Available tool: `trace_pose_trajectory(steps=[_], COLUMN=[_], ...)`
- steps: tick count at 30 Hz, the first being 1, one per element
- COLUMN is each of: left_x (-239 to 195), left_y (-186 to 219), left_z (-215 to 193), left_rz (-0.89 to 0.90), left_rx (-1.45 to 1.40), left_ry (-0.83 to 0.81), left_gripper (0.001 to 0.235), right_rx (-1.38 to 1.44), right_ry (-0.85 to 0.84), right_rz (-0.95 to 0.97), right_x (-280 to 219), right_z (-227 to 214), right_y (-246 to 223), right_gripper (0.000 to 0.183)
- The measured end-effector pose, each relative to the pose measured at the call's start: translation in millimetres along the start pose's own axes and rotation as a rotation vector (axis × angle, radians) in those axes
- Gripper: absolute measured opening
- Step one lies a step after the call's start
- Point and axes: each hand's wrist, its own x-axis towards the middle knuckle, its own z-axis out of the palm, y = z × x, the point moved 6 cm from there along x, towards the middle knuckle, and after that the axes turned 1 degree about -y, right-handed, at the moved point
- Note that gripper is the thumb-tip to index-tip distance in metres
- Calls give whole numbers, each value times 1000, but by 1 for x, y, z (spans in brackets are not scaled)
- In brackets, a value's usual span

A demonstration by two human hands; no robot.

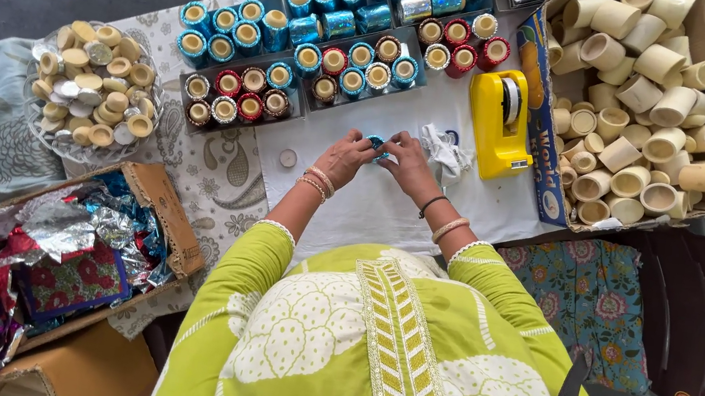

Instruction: The person wraps a small candle in shiny blue foil, folds the edges, and secures it with tape. They then place the wrapped candle into a tray with other finished items. The person repeats this process with another candle.

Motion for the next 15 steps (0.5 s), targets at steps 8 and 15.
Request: trace_pose_trajectory(steps=[8,15], left_x=[12,14], left_y=[-32,-39], left_z=[-1,-5], left_rz=[-230,-339], left_rx=[-274,-285], left_ry=[40,73], left_gripper=[9,8], right_rx=[658,951], right_ry=[178,-113], right_rz=[408,776], right_x=[-28,-61], right_z=[59,120], right_y=[83,88], right_gripper=[20,24])
